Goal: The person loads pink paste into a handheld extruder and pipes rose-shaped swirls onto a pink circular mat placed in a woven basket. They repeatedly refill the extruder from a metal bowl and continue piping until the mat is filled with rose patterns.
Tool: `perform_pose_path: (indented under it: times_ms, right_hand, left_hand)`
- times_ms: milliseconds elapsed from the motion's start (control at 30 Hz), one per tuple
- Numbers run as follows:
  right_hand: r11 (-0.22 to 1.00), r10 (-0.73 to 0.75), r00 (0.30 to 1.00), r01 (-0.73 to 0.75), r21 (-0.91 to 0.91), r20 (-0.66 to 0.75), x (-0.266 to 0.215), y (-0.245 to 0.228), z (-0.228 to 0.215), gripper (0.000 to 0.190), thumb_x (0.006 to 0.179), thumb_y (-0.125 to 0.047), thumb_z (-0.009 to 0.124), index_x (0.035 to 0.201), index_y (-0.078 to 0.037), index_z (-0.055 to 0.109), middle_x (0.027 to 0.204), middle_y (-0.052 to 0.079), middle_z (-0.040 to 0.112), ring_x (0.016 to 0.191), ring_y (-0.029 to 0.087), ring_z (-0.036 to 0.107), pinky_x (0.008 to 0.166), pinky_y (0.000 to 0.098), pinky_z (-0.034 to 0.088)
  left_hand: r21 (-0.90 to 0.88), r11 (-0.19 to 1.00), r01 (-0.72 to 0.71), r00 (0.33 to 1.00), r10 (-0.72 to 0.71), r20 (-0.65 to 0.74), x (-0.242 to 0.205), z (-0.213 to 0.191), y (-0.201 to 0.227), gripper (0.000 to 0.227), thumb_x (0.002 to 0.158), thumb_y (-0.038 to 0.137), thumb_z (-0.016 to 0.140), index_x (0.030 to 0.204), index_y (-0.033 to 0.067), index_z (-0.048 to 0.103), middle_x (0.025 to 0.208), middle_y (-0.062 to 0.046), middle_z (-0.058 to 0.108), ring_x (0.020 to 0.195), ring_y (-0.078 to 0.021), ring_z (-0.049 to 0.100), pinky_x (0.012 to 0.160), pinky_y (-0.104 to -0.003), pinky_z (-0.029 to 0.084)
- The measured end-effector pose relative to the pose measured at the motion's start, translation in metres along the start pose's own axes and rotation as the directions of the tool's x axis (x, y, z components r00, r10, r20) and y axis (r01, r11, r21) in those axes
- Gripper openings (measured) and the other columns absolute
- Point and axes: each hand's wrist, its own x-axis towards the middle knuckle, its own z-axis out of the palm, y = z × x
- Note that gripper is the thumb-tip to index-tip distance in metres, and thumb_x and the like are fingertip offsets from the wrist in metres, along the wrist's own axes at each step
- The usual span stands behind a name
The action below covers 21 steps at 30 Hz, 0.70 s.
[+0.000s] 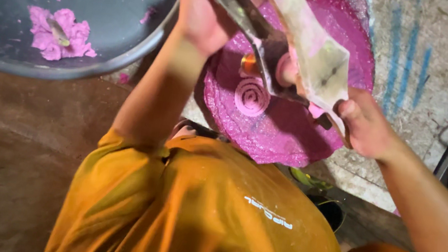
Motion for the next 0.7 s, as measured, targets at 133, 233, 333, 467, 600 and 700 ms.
perform_pose_path:
  times_ms: [133,233,333,467,600,700]
  right_hand:
    - [0.999,-0.046,0.999,0.047,0.025,-0.018,-0.001,0.001,0.0,0.093,0.089,-0.087,0.038,0.108,-0.001,0.069,0.093,0.008,0.072,0.085,0.017,0.068,0.074,0.0323,0.055]
    - [0.986,-0.079,0.997,0.082,0.143,-0.028,0.005,0.007,0.005,0.091,0.09,-0.084,0.044,0.113,0.002,0.064,0.097,0.01,0.07,0.089,0.019,0.069,0.076,0.034,0.055]
    - [0.968,-0.094,0.993,0.106,0.225,-0.066,0.019,0.011,0.008,0.088,0.092,-0.082,0.047,0.117,0.002,0.063,0.1,0.012,0.069,0.09,0.021,0.068,0.077,0.0345,0.054]
    - [0.948,0.025,0.984,0.033,0.318,-0.179,0.015,0.02,0.015,0.076,0.094,-0.066,0.07,0.114,0.006,0.055,0.1,0.018,0.063,0.09,0.03,0.063,0.081,0.0425,0.053]
    - [0.792,-0.133,0.951,0.271,0.547,-0.278,-0.013,0.034,0.028,0.082,0.09,-0.075,0.065,0.133,-0.006,0.055,0.113,0.011,0.064,0.102,0.026,0.068,0.087,0.0425,0.058]
    - [0.73,-0.112,0.937,0.304,0.612,-0.331,-0.032,0.048,0.042,0.09,0.084,-0.079,0.067,0.135,-0.005,0.055,0.115,0.013,0.065,0.102,0.027,0.068,0.087,0.0443,0.057]
  left_hand:
    - [0.564,0.814,0.141,0.99,-0.104,-0.097,-0.057,0.01,-0.005,0.054,0.094,-0.004,0.046,0.147,0.0024,0.051,0.125,-0.009,0.068,0.119,-0.0184,0.065,0.103,-0.034,0.054]
    - [0.715,0.654,0.245,0.967,-0.11,-0.229,-0.086,0.015,-0.008,0.066,0.091,-0.007,0.058,0.154,0.0059,0.041,0.115,-0.009,0.072,0.102,-0.0112,0.064,0.088,-0.025,0.052]
    - [0.875,0.368,0.314,0.947,-0.057,-0.316,-0.093,0.017,-0.002,0.063,0.09,-0.001,0.071,0.149,0.0069,0.049,0.108,-0.007,0.082,0.087,-0.0069,0.065,0.076,-0.022,0.052]
    - [0.986,0.167,-0.025,0.976,0.216,-0.011,-0.118,0.026,0.003,0.042,0.099,0.006,0.076,0.138,0.0121,0.06,0.12,-0.01,0.078,0.098,-0.014,0.073,0.089,-0.028,0.058]
    - [0.976,-0.215,-0.047,0.995,0.073,0.064,-0.164,0.038,0.0,0.035,0.096,0.017,0.075,0.131,0.0161,0.068,0.1,-0.012,0.074,0.078,-0.0238,0.07,0.067,-0.037,0.057]
    - [0.984,-0.147,-0.102,0.995,-0.033,0.098,-0.183,0.044,-0.005,0.038,0.101,0.018,0.069,0.138,0.0126,0.066,0.094,-0.007,0.075,0.078,-0.0238,0.069,0.068,-0.038,0.057]
